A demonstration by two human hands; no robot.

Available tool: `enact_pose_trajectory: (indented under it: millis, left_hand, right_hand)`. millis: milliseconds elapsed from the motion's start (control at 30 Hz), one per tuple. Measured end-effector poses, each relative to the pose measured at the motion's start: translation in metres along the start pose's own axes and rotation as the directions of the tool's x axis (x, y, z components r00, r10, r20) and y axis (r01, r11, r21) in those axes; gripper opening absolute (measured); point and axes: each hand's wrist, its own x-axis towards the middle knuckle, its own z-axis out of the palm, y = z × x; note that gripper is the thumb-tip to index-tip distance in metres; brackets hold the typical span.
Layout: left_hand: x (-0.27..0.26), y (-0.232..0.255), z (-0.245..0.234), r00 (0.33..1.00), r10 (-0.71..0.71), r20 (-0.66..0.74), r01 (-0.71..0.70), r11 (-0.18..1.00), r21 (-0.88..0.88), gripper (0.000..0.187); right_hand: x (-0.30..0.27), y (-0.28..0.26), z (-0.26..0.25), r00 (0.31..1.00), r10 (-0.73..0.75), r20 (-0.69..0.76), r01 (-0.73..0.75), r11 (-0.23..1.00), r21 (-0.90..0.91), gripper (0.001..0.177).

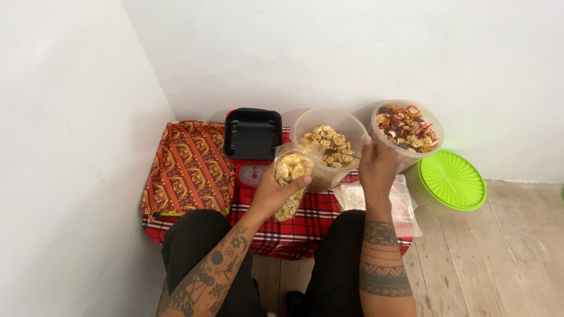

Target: Filling small plastic bags with snacks from a container using a spoon and weighing them on a scale.

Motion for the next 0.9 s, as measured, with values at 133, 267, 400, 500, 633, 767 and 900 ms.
enact_pose_trajectory:
  millis: [133,267,400,500,633,767,900]
  left_hand:
    - [0.003,-0.006,-0.009,1.000,-0.004,0.013,0.005,1.000,-0.029,0.088]
    - [-0.002,-0.011,-0.029,1.000,0.028,-0.012,-0.028,1.000,-0.004,0.083]
    - [-0.006,-0.003,-0.050,0.999,0.031,-0.032,-0.032,0.999,-0.024,0.069]
    - [0.005,0.020,-0.034,0.994,0.109,-0.030,-0.109,0.994,0.000,0.082]
    - [0.007,0.018,-0.036,0.991,0.113,-0.071,-0.118,0.990,-0.077,0.082]
    - [0.001,0.024,-0.071,0.987,0.122,-0.101,-0.129,0.990,-0.059,0.068]
    - [0.001,0.012,-0.064,0.991,0.089,-0.099,-0.096,0.993,-0.070,0.063]
  right_hand:
    - [-0.017,-0.037,0.011,0.932,-0.274,-0.238,0.303,0.948,0.095,0.008]
    - [-0.030,-0.020,0.019,0.937,-0.346,0.050,0.324,0.913,0.248,0.009]
    - [-0.018,-0.015,-0.020,0.968,0.209,-0.135,-0.184,0.966,0.181,0.037]
    - [-0.037,-0.024,0.029,0.992,-0.118,0.044,0.091,0.912,0.400,0.035]
    - [-0.027,-0.024,0.043,0.986,-0.161,0.053,0.146,0.966,0.213,0.019]
    - [-0.013,0.001,0.007,0.988,-0.042,-0.149,0.090,0.939,0.332,0.017]
    - [-0.026,0.002,0.031,0.996,-0.073,-0.040,0.084,0.866,0.492,0.021]
